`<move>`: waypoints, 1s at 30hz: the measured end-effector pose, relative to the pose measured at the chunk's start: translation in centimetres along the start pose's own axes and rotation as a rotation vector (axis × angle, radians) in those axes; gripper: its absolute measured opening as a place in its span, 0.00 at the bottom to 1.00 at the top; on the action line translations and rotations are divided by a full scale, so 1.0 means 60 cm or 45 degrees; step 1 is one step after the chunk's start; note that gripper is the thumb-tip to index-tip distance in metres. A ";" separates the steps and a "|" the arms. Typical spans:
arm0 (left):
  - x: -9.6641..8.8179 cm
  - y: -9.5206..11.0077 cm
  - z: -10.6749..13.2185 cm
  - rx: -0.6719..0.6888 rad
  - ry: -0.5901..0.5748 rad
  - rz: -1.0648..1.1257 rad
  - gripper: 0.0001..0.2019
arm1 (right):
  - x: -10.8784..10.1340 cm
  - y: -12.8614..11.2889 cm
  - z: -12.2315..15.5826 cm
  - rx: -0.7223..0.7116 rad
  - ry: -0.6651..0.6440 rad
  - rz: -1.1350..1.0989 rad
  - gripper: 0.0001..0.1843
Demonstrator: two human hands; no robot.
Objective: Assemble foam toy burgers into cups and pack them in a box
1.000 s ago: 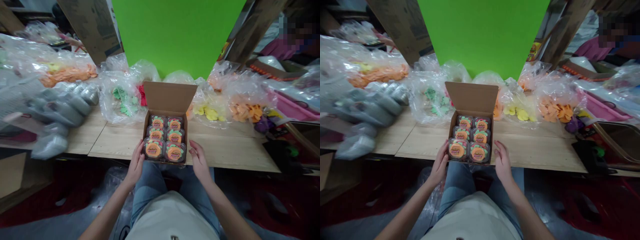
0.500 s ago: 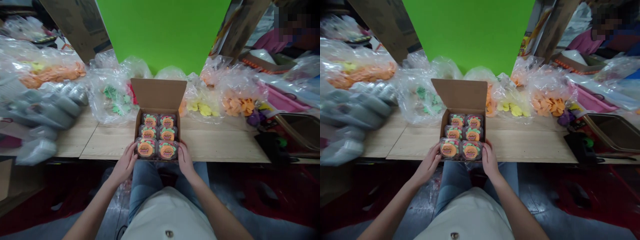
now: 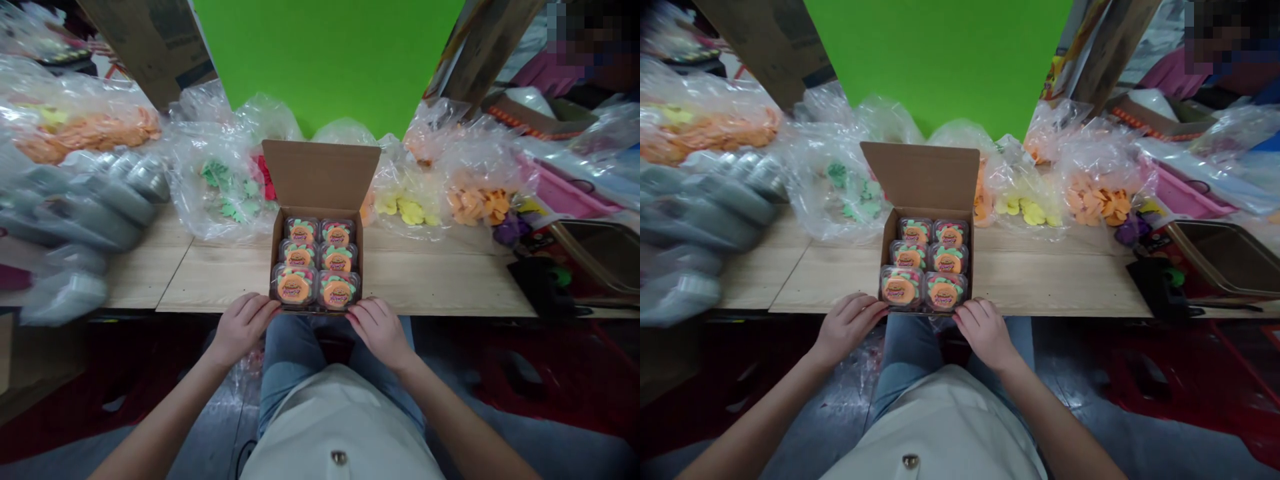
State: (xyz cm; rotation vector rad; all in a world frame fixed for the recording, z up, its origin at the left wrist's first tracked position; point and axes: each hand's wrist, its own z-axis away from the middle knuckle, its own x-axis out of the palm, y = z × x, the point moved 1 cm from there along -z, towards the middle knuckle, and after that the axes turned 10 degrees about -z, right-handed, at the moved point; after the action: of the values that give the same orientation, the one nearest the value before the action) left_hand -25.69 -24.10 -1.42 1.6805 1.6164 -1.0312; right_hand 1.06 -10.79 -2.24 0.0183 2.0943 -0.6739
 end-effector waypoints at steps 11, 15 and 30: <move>0.036 0.029 0.002 -0.271 0.144 -0.089 0.14 | 0.011 -0.006 -0.024 0.075 0.084 0.069 0.09; 0.035 0.018 -0.008 -0.295 0.095 -0.042 0.11 | 0.018 -0.001 -0.029 0.089 0.089 0.092 0.09; 0.054 0.025 -0.017 -0.317 0.046 0.037 0.14 | 0.035 0.017 -0.035 0.245 0.250 -0.046 0.10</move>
State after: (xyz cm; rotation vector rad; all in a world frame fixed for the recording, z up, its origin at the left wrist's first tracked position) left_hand -24.17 -21.67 -3.75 1.5576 1.6630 -0.7541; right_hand -1.53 -9.43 -3.42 0.1611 2.2128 -0.9257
